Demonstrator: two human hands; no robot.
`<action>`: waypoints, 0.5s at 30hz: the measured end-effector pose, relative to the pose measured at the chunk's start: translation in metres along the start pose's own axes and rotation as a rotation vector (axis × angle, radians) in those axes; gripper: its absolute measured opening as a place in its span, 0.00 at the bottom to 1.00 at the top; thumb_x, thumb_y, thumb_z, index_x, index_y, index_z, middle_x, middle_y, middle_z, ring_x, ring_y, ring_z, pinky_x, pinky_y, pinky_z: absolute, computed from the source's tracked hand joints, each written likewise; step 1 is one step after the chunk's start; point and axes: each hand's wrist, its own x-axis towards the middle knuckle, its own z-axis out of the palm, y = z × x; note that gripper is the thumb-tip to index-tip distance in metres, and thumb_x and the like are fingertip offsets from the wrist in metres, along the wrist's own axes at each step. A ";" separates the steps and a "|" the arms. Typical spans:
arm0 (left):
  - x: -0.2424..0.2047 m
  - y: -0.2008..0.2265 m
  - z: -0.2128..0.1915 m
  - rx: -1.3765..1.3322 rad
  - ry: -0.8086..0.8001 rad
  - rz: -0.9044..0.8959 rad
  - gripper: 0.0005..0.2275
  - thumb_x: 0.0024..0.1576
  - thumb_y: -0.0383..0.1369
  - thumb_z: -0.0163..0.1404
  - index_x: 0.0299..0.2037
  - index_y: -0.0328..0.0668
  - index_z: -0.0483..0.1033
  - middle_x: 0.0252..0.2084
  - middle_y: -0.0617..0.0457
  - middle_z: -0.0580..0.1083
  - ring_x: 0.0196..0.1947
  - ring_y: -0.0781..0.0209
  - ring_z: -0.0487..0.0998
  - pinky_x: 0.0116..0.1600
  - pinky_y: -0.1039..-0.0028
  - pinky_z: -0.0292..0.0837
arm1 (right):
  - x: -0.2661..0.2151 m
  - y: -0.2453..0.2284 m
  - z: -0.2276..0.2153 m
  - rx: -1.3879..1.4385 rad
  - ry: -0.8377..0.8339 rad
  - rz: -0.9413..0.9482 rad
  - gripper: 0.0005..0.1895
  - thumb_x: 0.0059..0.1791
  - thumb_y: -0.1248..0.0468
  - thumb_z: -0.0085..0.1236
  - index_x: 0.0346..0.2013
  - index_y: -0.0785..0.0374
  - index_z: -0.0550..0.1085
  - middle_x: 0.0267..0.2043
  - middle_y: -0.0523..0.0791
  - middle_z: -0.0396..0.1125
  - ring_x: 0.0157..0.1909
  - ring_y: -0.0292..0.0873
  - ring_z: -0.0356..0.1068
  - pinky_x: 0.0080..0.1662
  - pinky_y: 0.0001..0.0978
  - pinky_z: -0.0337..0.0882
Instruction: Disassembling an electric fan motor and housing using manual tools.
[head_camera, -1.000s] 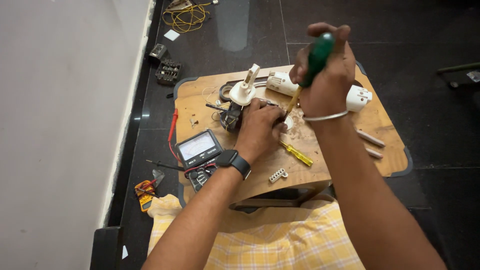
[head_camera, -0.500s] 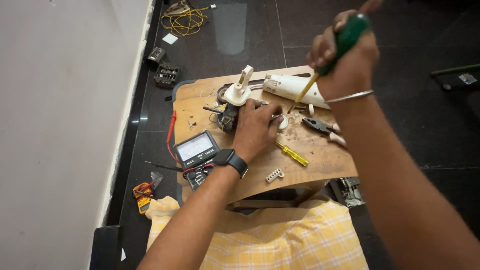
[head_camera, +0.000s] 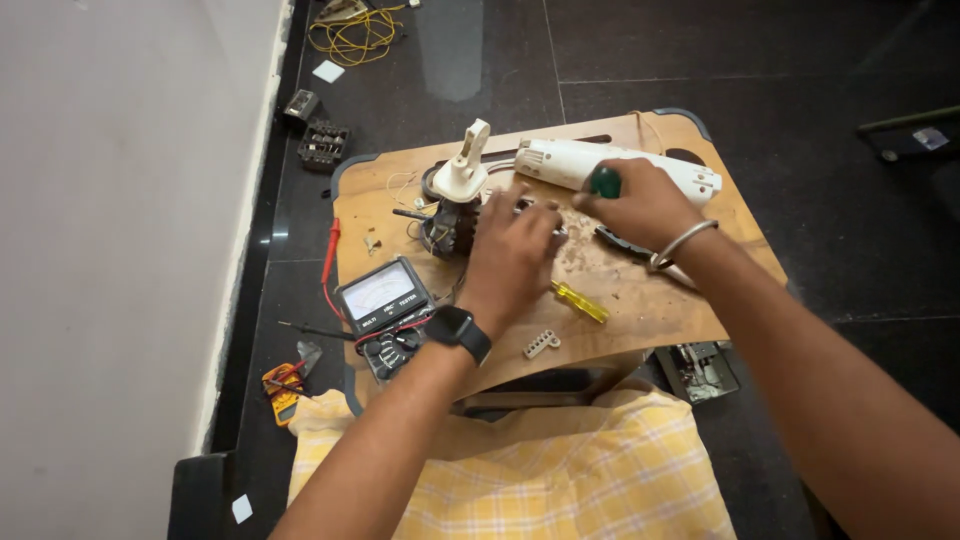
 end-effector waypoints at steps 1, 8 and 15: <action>-0.004 0.011 0.002 0.000 0.000 0.000 0.08 0.58 0.29 0.53 0.44 0.37 0.75 0.47 0.46 0.78 0.62 0.42 0.68 0.68 0.52 0.57 | 0.006 0.009 -0.001 0.000 0.000 0.000 0.18 0.46 0.49 0.61 0.39 0.61 0.77 0.30 0.47 0.74 0.27 0.40 0.73 0.30 0.30 0.76; -0.023 0.068 0.056 0.110 -0.202 0.108 0.08 0.56 0.28 0.51 0.43 0.43 0.78 0.39 0.50 0.79 0.46 0.53 0.79 0.51 0.62 0.74 | 0.028 0.046 0.009 -0.427 -0.155 0.102 0.15 0.50 0.52 0.62 0.38 0.62 0.78 0.30 0.51 0.75 0.29 0.44 0.73 0.36 0.38 0.72; -0.014 0.070 0.087 0.146 -0.433 -0.223 0.06 0.56 0.29 0.50 0.32 0.48 0.82 0.32 0.48 0.81 0.32 0.51 0.84 0.35 0.61 0.79 | 0.071 0.098 0.037 -0.522 -0.096 -0.156 0.25 0.48 0.46 0.65 0.38 0.67 0.77 0.34 0.58 0.74 0.37 0.58 0.74 0.44 0.49 0.72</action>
